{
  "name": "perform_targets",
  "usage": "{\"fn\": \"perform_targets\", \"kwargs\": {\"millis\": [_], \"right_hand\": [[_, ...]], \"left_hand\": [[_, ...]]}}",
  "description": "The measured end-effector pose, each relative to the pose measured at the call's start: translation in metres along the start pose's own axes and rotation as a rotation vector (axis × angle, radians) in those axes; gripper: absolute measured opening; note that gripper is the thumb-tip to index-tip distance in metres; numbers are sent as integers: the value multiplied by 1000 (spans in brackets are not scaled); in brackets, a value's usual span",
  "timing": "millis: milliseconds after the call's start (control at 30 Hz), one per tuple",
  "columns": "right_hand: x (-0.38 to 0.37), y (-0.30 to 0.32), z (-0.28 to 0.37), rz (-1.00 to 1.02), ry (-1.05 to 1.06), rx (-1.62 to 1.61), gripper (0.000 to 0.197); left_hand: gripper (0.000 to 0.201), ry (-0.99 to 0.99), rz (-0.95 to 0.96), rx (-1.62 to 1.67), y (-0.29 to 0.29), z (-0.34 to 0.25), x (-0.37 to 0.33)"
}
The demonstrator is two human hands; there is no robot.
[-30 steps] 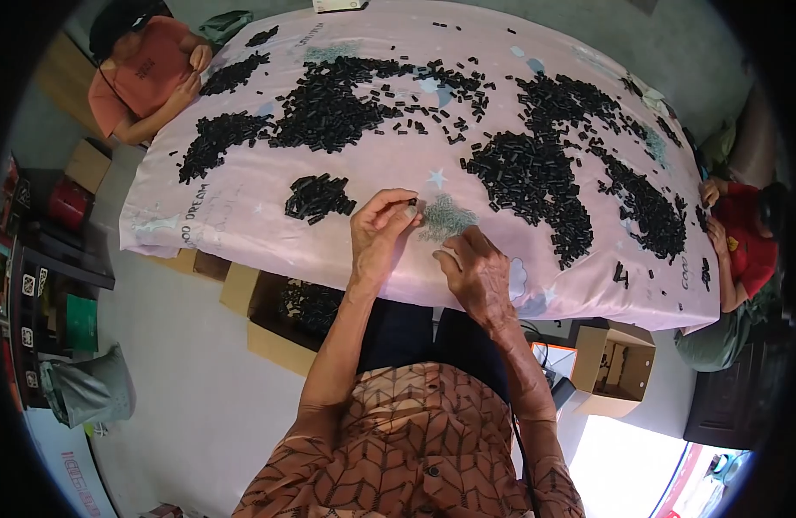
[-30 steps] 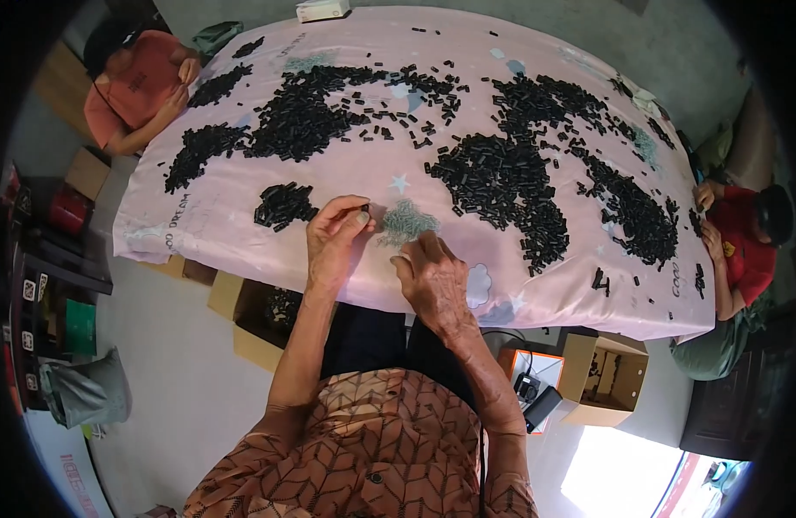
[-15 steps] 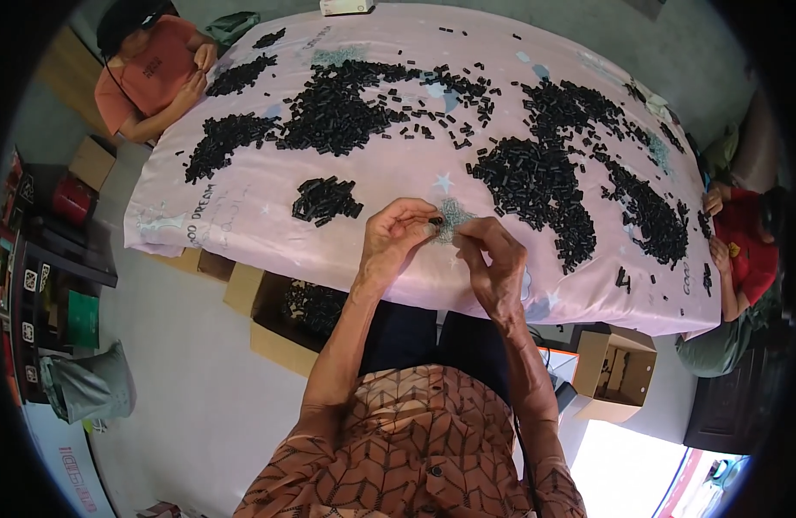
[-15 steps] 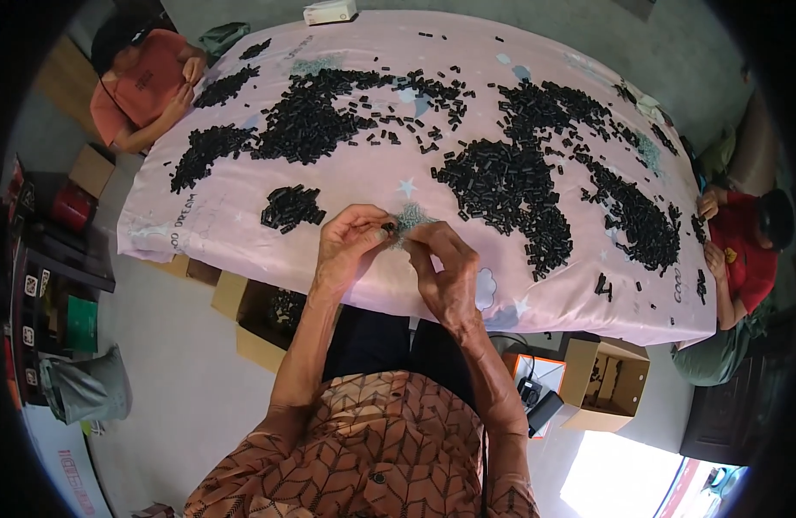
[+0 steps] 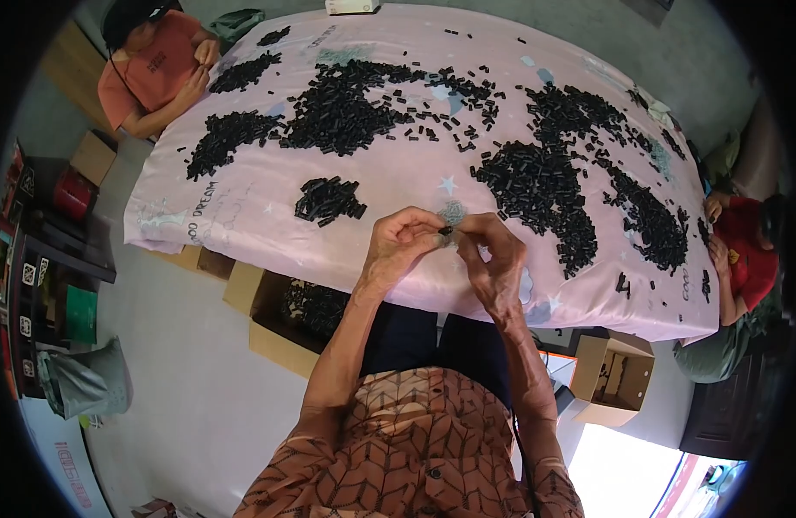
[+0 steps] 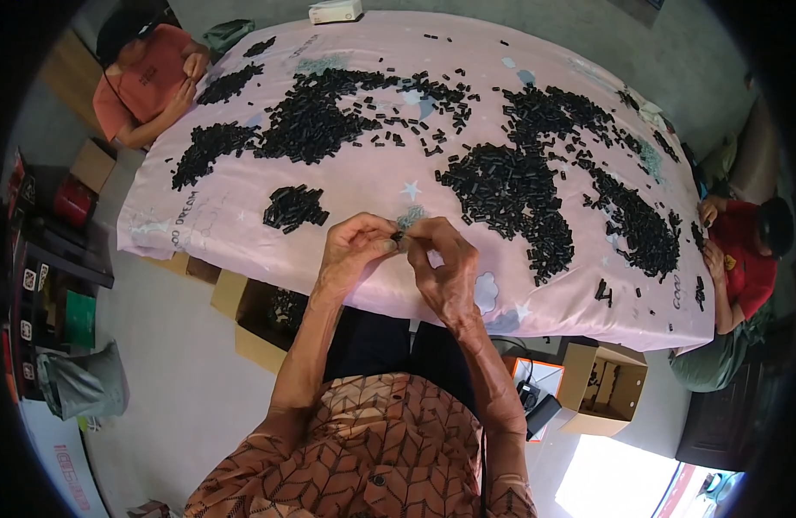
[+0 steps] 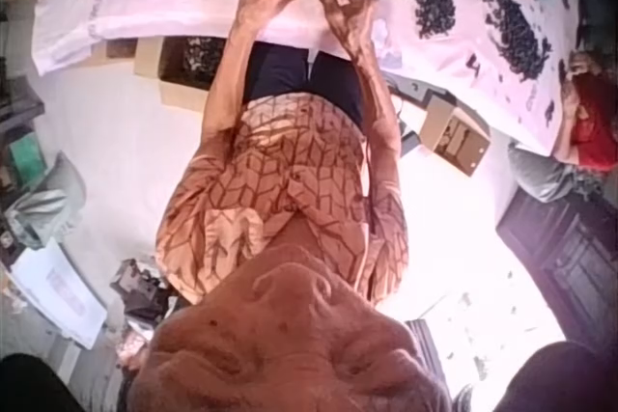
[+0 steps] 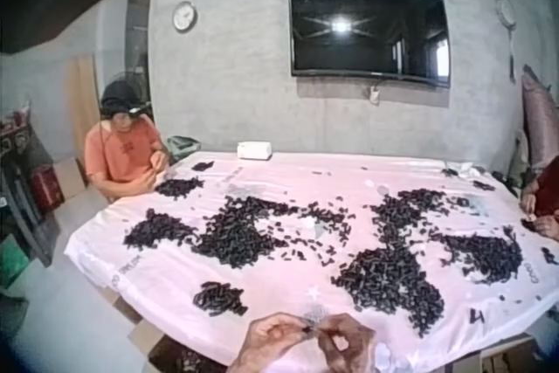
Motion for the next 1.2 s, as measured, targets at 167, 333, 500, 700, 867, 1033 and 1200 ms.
{"fn": "perform_targets", "kwargs": {"millis": [167,333,500,700,867,1033,1200], "right_hand": [[8,-9,11,-9,196,121,23],[12,4,2,-52,149,150,24],[-4,64,-36,-187,-28,390,14],[-2,90,-60,-342,-100,521,13],[-8,88,-61,-270,-92,491,12],[-27,75,-49,-191,100,503,9],[-44,52,-42,-77,123,649,4]], "left_hand": [[21,3,-5,-10,0,0,1],[21,-55,-34,57,7,0,0],[25,-121,-97,0,8,-9,2],[26,-162,-106,-7,11,-12,1],[26,-158,-123,-7,10,-13,2],[26,-136,-107,-17,9,-11,1],[27,-129,-120,8,11,-10,3]]}}
Point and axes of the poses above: each hand's wrist, its own x-axis away from the middle knuckle, its own y-axis out of the back of the hand, z = x × y, the point moved 7 cm from there along -x, towards the middle knuckle, and after that the axes turned 4 degrees about x, right-handed, at the moved point
